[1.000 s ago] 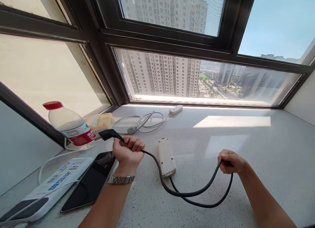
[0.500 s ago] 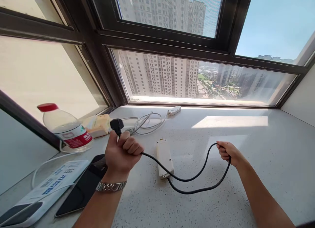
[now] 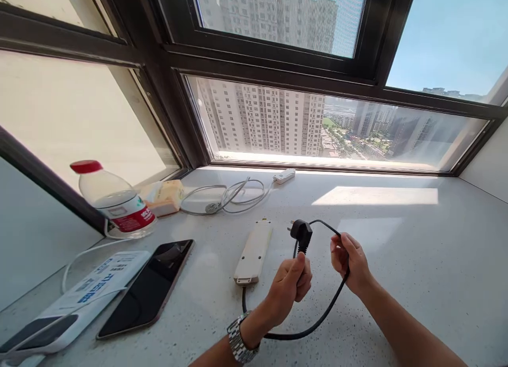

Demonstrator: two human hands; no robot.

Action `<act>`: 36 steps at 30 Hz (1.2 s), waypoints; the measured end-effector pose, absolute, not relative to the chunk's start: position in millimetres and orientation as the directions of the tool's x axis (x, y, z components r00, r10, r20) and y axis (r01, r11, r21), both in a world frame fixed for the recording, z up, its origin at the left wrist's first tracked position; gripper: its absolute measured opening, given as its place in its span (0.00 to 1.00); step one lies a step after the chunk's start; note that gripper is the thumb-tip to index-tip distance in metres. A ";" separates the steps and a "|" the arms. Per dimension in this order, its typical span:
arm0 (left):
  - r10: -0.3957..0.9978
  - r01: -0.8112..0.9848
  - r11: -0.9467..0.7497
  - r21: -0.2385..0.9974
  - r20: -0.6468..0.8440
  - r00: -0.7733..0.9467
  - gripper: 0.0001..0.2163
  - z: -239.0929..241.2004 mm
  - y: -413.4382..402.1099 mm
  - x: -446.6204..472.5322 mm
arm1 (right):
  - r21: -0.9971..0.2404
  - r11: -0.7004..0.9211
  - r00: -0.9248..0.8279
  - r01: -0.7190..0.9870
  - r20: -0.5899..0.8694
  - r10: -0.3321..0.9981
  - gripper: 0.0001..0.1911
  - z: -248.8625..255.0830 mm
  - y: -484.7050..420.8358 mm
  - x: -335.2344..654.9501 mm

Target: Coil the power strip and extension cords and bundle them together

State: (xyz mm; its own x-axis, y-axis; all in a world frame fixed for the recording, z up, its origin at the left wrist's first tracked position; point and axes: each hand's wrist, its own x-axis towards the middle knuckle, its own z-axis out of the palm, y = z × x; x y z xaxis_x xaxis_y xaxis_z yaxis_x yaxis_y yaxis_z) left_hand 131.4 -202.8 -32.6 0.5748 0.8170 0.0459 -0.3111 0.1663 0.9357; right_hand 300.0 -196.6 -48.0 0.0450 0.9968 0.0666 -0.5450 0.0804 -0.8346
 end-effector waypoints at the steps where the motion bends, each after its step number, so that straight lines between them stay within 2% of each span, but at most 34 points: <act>1: 0.831 -0.253 0.100 0.962 0.059 0.553 0.31 -37.9 -202.9 134.2 | -0.841 0.093 0.025 -0.533 0.094 0.995 0.17 -50.2 -201.1 290.5; 3: 0.824 -0.107 -0.033 0.994 0.087 0.560 0.30 -45.7 -203.4 137.4 | -0.843 0.118 0.008 -0.525 0.134 0.991 0.16 -52.5 -207.6 277.6; 6: 0.777 0.102 -0.221 0.970 0.112 0.619 0.27 -48.8 -206.1 138.7 | -0.836 0.134 0.017 -0.532 0.147 0.989 0.16 -51.3 -210.9 273.9; 9: 0.758 0.230 -0.343 0.911 0.123 0.641 0.21 -42.9 -208.6 138.1 | -0.836 0.114 -0.009 -0.536 0.141 0.990 0.22 -48.6 -211.3 277.5; 13: 0.768 0.327 -0.364 0.872 0.082 0.635 0.15 -32.9 -210.5 136.2 | -0.864 0.111 -0.109 -0.490 0.188 0.976 0.34 -47.9 -216.1 275.8; 16: 0.724 0.396 -0.384 0.834 0.005 0.690 0.12 -28.6 -214.1 136.3 | -0.870 0.171 -0.148 -0.462 0.266 0.953 0.39 -50.0 -221.2 271.5; 20: 0.701 0.497 -0.385 0.778 -0.103 0.706 0.14 -23.9 -220.4 138.0 | -0.859 0.152 -0.207 -0.488 0.284 0.936 0.43 -52.7 -223.7 269.4; 24: 0.697 0.511 -0.427 0.746 -0.088 0.711 0.11 -22.8 -221.9 137.0 | -0.837 0.131 -0.177 -0.531 0.260 0.949 0.44 -47.8 -219.7 276.7; 27: 0.656 0.503 -0.547 0.669 -0.030 0.754 0.13 -27.7 -220.7 134.7 | -0.823 0.159 -0.101 -0.545 0.253 0.962 0.46 -41.5 -213.1 287.0; 30: 0.594 0.436 -0.650 0.623 0.058 0.802 0.14 -33.2 -219.2 131.7 | -0.824 0.139 -0.122 -0.549 0.244 0.962 0.49 -40.7 -206.3 292.7; 33: 0.556 0.316 -0.662 0.679 0.163 0.815 0.15 -32.8 -216.2 128.8 | -0.809 0.030 -0.214 -0.587 0.191 0.958 0.46 -46.5 -204.8 287.9; 36: 0.592 0.130 -0.569 0.812 0.294 0.751 0.18 -24.1 -210.1 130.1 | -0.810 -0.065 -0.278 -0.583 0.123 0.953 0.44 -54.3 -211.2 276.5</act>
